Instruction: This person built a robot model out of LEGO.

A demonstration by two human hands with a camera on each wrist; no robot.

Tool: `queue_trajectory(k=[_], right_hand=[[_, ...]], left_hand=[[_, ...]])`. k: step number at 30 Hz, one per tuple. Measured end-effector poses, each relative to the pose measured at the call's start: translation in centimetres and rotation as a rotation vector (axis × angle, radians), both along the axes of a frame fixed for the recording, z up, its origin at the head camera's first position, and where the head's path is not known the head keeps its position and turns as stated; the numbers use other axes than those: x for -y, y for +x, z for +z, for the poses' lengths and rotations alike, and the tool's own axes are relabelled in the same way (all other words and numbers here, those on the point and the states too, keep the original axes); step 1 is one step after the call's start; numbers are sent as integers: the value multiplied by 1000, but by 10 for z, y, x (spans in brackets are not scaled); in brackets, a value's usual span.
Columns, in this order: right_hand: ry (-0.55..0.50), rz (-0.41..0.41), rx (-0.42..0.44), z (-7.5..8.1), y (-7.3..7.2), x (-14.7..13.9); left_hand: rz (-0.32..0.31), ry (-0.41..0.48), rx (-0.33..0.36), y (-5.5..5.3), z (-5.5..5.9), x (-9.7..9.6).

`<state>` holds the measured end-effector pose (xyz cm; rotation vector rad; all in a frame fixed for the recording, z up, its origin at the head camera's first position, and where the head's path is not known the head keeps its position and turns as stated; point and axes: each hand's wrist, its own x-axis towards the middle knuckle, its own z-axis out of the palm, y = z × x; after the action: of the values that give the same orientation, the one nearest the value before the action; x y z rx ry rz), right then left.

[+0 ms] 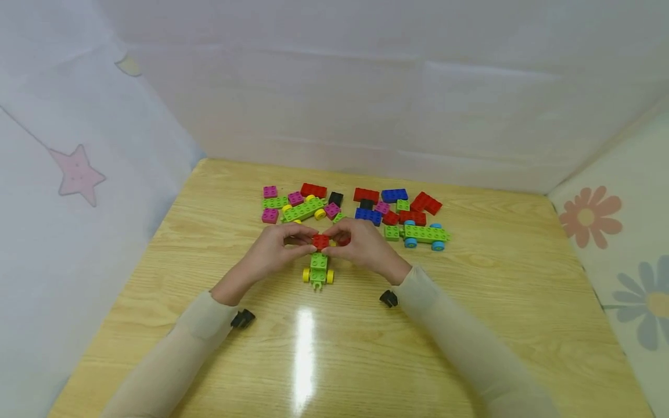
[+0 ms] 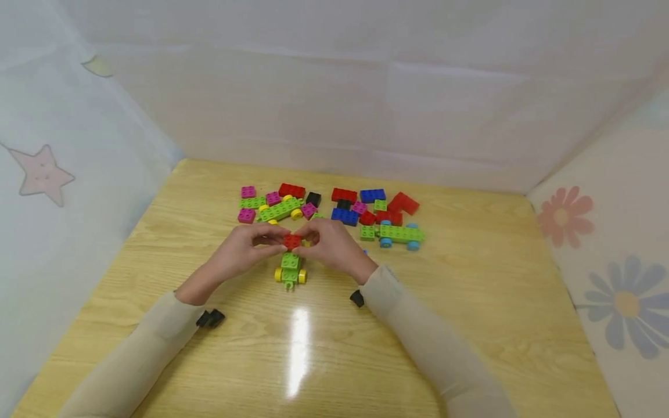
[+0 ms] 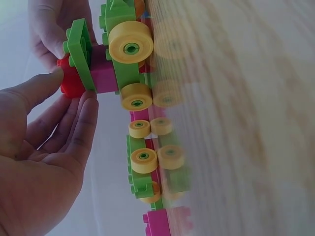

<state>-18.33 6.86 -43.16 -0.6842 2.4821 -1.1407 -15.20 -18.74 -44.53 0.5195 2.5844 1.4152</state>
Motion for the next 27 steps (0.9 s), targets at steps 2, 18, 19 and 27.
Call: queue_trajectory(k=[2, 18, 19, 27], right_hand=[[-14, -9, 14, 0, 0, 1], [-82, -67, 82, -8, 4, 0], [-84, -68, 81, -9, 4, 0], [-78, -69, 85, -9, 6, 0]], left_hand=[[0, 3, 3, 1, 1, 1], [-5, 16, 47, 3, 3, 0], [-4, 17, 46, 3, 3, 0], [-6, 15, 31, 2, 0, 1]])
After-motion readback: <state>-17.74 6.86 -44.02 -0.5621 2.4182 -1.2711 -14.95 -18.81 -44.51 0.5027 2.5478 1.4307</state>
